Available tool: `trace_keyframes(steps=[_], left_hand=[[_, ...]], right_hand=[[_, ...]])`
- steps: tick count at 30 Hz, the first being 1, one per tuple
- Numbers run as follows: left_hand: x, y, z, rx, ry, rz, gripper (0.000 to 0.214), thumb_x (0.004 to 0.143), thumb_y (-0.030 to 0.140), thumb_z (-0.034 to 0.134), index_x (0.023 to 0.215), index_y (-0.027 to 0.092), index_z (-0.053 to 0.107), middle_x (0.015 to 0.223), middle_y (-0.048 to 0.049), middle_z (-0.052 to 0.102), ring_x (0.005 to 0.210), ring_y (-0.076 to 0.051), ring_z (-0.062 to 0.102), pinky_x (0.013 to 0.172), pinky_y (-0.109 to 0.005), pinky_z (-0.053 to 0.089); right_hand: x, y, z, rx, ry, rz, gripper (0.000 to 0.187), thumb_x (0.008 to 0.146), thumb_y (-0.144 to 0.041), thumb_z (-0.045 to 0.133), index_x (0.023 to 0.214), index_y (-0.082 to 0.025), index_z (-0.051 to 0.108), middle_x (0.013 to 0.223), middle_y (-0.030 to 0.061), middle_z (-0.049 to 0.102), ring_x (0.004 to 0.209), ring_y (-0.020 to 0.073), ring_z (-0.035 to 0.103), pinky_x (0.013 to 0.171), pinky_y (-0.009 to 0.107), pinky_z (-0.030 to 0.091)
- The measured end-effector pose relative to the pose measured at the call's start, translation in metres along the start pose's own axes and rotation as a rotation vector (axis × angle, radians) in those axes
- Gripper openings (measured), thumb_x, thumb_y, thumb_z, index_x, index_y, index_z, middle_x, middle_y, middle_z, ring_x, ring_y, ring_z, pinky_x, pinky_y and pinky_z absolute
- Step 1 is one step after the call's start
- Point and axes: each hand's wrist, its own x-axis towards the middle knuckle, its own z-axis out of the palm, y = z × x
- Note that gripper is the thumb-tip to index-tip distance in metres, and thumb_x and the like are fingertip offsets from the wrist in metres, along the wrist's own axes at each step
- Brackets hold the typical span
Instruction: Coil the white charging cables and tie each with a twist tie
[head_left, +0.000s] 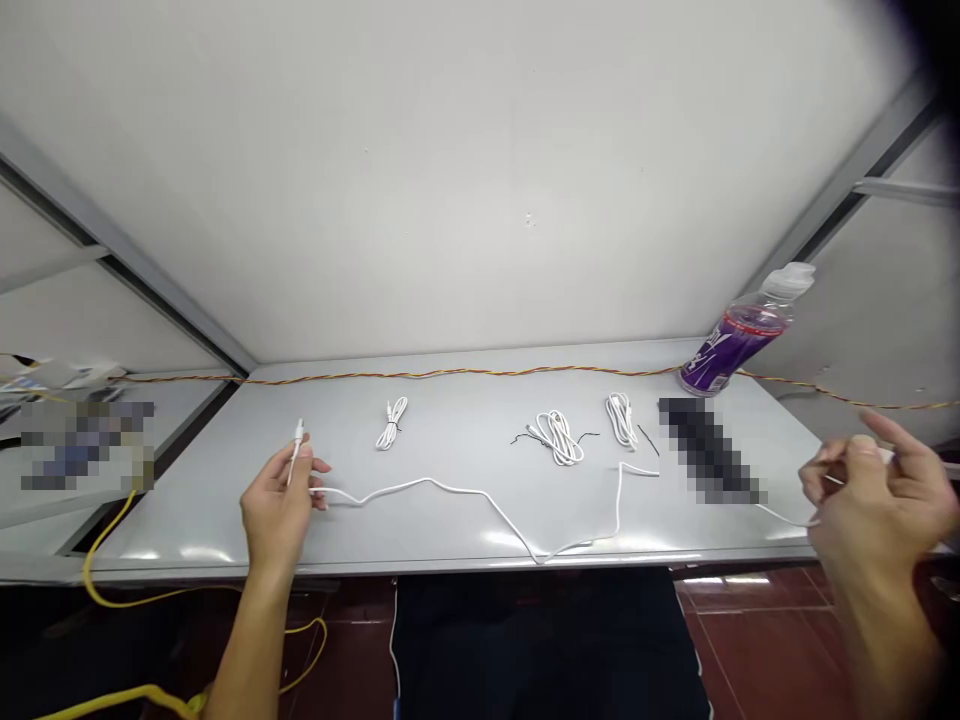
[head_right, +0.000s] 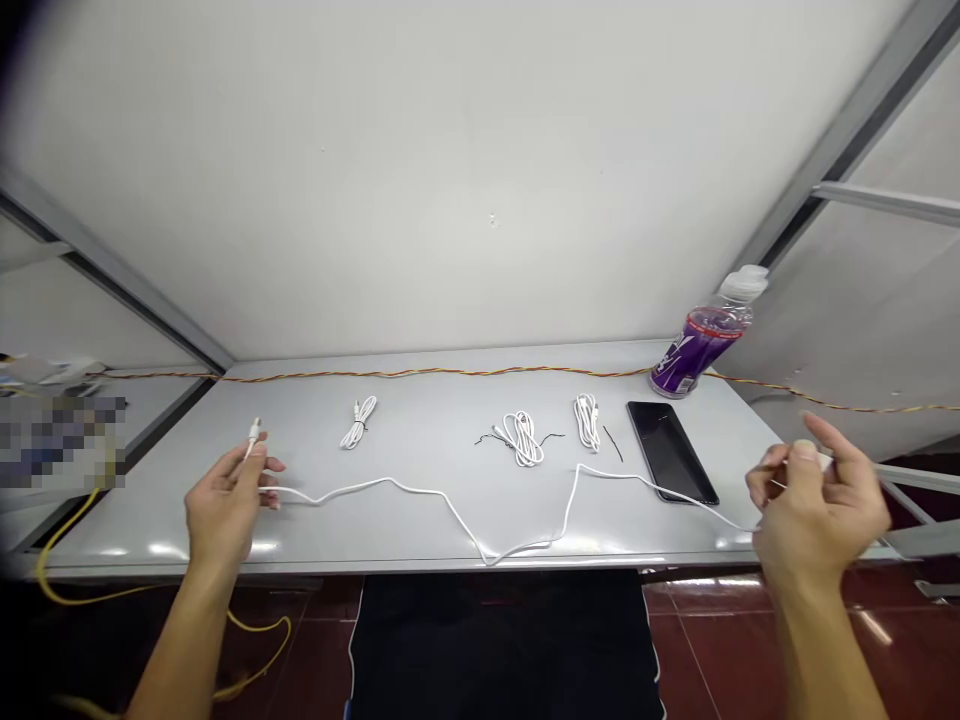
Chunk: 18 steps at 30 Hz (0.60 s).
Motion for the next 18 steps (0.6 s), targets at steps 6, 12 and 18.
trace_keyframes(steps=[6, 12, 18], left_hand=[[-0.024, 0.003, 0.016, 0.116, -0.378, -0.157, 0.062, 0.073, 0.056, 0.067, 0.123, 0.019, 0.064, 0.075, -0.0018, 0.065, 0.049, -0.011, 0.05, 0.041, -0.023, 0.045], [-0.025, -0.001, 0.01, 0.507, -0.372, -0.015, 0.059, 0.078, 0.063, 0.059, 0.123, 0.025, 0.065, 0.092, -0.0048, 0.073, 0.067, -0.018, 0.06, 0.063, -0.03, 0.049], [-0.023, -0.001, -0.002, 0.696, -0.388, 0.027, 0.05, 0.089, 0.063, 0.039, 0.113, 0.031, 0.068, 0.097, -0.0007, 0.073, 0.08, -0.022, 0.064, 0.07, -0.03, 0.047]], right_hand=[[-0.031, -0.011, 0.016, -0.063, -0.351, 0.085, 0.054, 0.08, -0.048, 0.067, 0.128, -0.023, 0.063, 0.073, 0.0024, 0.056, 0.044, 0.0097, 0.044, 0.042, 0.029, 0.028], [-0.039, 0.008, 0.0, -0.483, -0.641, 0.123, 0.065, 0.081, -0.056, 0.058, 0.137, -0.023, 0.052, 0.084, 0.0049, 0.067, 0.061, 0.0171, 0.052, 0.063, 0.035, 0.045], [-0.051, 0.003, -0.017, -0.898, -0.774, 0.014, 0.072, 0.087, -0.06, 0.046, 0.149, -0.027, 0.03, 0.102, 0.0055, 0.069, 0.056, 0.017, 0.05, 0.063, 0.036, 0.044]])
